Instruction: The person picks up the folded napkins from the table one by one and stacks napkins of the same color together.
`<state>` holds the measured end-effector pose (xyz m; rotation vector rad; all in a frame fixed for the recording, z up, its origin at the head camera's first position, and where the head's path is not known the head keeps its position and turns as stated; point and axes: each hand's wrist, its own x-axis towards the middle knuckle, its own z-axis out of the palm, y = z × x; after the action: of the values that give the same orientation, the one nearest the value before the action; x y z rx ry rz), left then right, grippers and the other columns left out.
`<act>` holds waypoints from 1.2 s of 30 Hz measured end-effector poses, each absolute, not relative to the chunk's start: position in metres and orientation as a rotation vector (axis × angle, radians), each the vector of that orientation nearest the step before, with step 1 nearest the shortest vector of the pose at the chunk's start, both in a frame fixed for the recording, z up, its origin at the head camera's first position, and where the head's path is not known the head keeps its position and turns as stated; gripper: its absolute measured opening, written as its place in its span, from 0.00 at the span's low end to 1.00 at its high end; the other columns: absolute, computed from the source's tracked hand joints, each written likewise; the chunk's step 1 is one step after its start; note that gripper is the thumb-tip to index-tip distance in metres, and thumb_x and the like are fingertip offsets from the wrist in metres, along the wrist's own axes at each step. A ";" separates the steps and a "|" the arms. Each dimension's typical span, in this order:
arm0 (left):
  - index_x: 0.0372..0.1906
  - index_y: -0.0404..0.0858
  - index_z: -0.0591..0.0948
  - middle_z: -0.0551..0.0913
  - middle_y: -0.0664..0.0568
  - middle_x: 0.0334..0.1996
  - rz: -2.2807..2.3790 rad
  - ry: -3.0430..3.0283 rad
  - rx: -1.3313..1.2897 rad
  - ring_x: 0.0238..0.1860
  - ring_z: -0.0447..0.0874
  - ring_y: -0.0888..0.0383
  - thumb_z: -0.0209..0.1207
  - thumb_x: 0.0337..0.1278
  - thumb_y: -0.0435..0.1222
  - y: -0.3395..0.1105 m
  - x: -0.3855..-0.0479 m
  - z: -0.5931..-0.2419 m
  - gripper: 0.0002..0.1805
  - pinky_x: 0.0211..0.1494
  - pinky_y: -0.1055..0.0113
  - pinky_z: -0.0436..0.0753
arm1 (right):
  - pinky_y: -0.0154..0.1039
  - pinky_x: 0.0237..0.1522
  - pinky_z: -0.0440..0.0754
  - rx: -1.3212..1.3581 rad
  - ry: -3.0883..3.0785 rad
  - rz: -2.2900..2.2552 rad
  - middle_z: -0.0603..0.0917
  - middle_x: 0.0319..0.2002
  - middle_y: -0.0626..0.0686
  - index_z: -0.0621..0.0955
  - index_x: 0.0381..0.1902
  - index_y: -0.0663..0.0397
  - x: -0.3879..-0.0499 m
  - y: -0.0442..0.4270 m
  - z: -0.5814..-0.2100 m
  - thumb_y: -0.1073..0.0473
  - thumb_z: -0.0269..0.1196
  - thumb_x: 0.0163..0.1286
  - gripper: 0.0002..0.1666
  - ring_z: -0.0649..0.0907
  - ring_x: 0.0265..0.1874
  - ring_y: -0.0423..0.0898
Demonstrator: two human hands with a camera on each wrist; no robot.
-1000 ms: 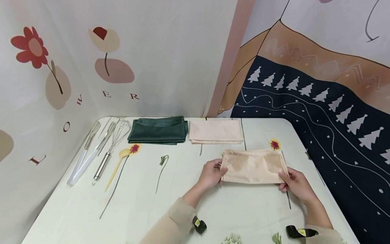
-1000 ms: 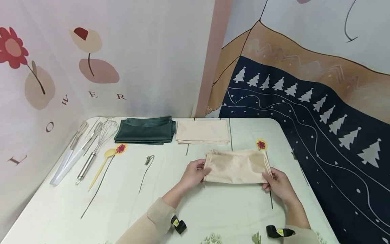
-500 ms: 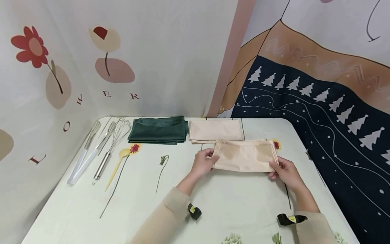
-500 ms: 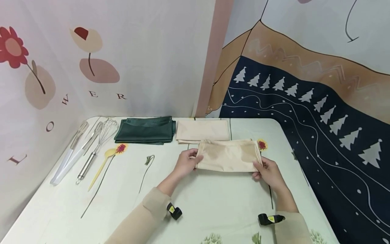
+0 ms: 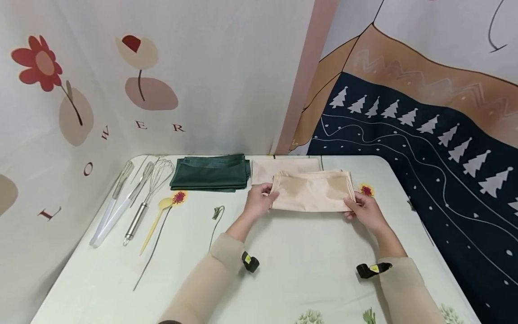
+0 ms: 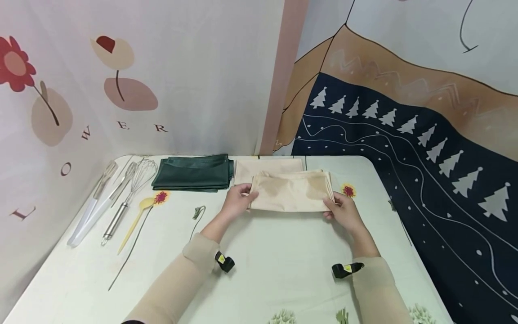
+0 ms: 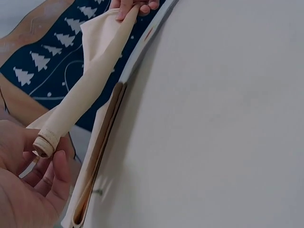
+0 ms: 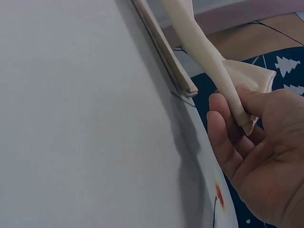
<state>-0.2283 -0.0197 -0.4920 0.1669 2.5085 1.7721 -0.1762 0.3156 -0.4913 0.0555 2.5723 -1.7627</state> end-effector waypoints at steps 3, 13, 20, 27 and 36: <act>0.49 0.34 0.86 0.85 0.48 0.35 1.761 2.533 0.158 0.28 0.80 0.60 0.65 0.66 0.35 -0.024 -0.236 -0.492 0.12 0.26 0.70 0.80 | 0.35 0.28 0.86 0.042 2.579 -1.753 0.85 0.31 0.59 0.76 0.57 0.76 -0.186 0.312 -0.492 0.59 0.58 0.78 0.21 0.85 0.24 0.40; 0.51 0.35 0.86 0.83 0.47 0.37 1.673 2.607 0.112 0.36 0.80 0.54 0.63 0.68 0.35 -0.036 -0.256 -0.488 0.12 0.34 0.67 0.80 | 0.34 0.29 0.86 0.067 2.549 -1.733 0.85 0.35 0.58 0.75 0.59 0.74 -0.215 0.297 -0.494 0.59 0.55 0.80 0.21 0.85 0.25 0.40; 0.53 0.35 0.86 0.86 0.46 0.38 1.596 2.721 0.122 0.40 0.82 0.52 0.63 0.67 0.35 -0.043 -0.271 -0.485 0.13 0.43 0.62 0.80 | 0.35 0.30 0.86 0.068 2.605 -1.677 0.84 0.39 0.62 0.77 0.60 0.70 -0.235 0.286 -0.491 0.59 0.55 0.80 0.20 0.85 0.27 0.43; 0.52 0.35 0.86 0.84 0.45 0.39 1.541 2.792 0.130 0.41 0.79 0.49 0.62 0.70 0.36 -0.049 -0.286 -0.484 0.12 0.43 0.58 0.80 | 0.34 0.30 0.79 0.084 2.788 -1.491 0.85 0.45 0.64 0.81 0.57 0.64 -0.254 0.279 -0.489 0.56 0.58 0.79 0.18 0.78 0.35 0.48; 0.50 0.36 0.87 0.86 0.44 0.39 1.466 2.846 0.090 0.42 0.82 0.48 0.60 0.71 0.35 -0.055 -0.304 -0.481 0.11 0.48 0.54 0.81 | 0.34 0.35 0.76 0.143 2.846 -1.454 0.83 0.40 0.58 0.83 0.53 0.62 -0.276 0.265 -0.491 0.55 0.60 0.77 0.16 0.75 0.37 0.48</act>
<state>-0.3041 -0.0549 -0.4812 0.0898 2.8462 1.4657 -0.2765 0.2649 -0.4909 0.1425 2.8463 -1.4542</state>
